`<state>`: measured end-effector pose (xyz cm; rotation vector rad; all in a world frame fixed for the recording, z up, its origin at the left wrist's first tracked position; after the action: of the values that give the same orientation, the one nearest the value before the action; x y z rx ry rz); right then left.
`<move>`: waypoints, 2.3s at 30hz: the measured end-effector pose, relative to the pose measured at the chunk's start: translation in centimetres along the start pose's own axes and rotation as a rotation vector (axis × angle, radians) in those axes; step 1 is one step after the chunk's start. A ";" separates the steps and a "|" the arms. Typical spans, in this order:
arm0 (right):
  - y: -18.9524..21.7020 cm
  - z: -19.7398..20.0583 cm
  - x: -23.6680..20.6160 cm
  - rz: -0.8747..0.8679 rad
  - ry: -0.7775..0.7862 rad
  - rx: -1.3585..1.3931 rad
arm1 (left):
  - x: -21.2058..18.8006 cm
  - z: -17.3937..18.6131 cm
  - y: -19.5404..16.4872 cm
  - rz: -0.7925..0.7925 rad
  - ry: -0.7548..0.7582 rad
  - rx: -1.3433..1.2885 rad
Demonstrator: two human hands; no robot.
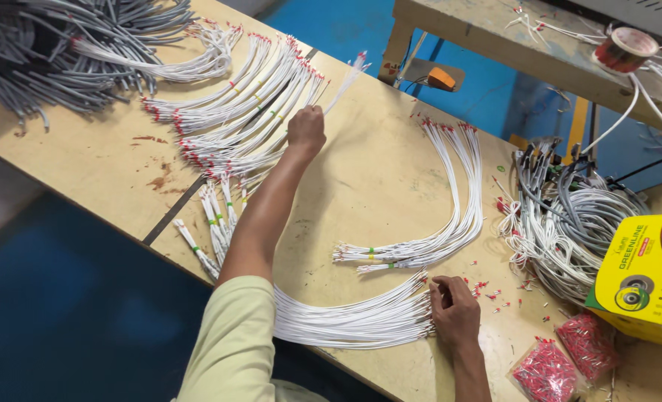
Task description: The person gathers loose white wire harnesses with red connector ends from a workbench, aligns them into a bundle, and secures the bundle with a rubber band. They repeat this with additional harnesses, adding them to the growing bundle on the table.
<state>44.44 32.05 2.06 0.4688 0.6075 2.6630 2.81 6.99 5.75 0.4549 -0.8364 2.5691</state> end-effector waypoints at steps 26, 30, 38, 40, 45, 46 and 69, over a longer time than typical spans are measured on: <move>-0.2 0.9 0.8 0.033 -0.038 -0.043 | -2.0 -4.0 -1.6 -0.056 0.063 -0.109; -1.2 1.6 0.8 0.008 -0.164 -0.044 | -10.1 -6.0 -7.7 -0.160 0.386 -0.403; -1.1 2.4 1.0 -0.018 -0.299 -0.006 | -20.3 -3.5 -16.6 -0.436 0.609 -0.402; -0.7 2.3 2.0 0.051 -0.286 -0.075 | -21.2 -2.9 -17.0 -0.461 0.652 -0.344; -1.2 -0.1 8.2 0.113 -0.199 -0.206 | -22.1 -2.1 -16.9 -0.496 0.671 -0.306; -1.0 -0.7 9.7 0.150 -0.197 -0.261 | -22.2 -2.0 -16.8 -0.514 0.658 -0.312; -2.2 -6.3 21.2 -0.132 0.033 -0.514 | -21.3 -3.4 -13.3 -0.574 0.614 -0.410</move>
<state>23.96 40.61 0.69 0.2263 -0.0487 2.5673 26.80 13.16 0.71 -0.1974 -0.8143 1.7830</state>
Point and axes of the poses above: each hand's wrist, its own x-axis towards the middle knuckle, its own z-axis out of the back of the hand, y = z × x, the point moved 7 cm from there along x, towards the middle knuckle, and after that the axes turned 15 degrees about -x, right-handed, at the moved point
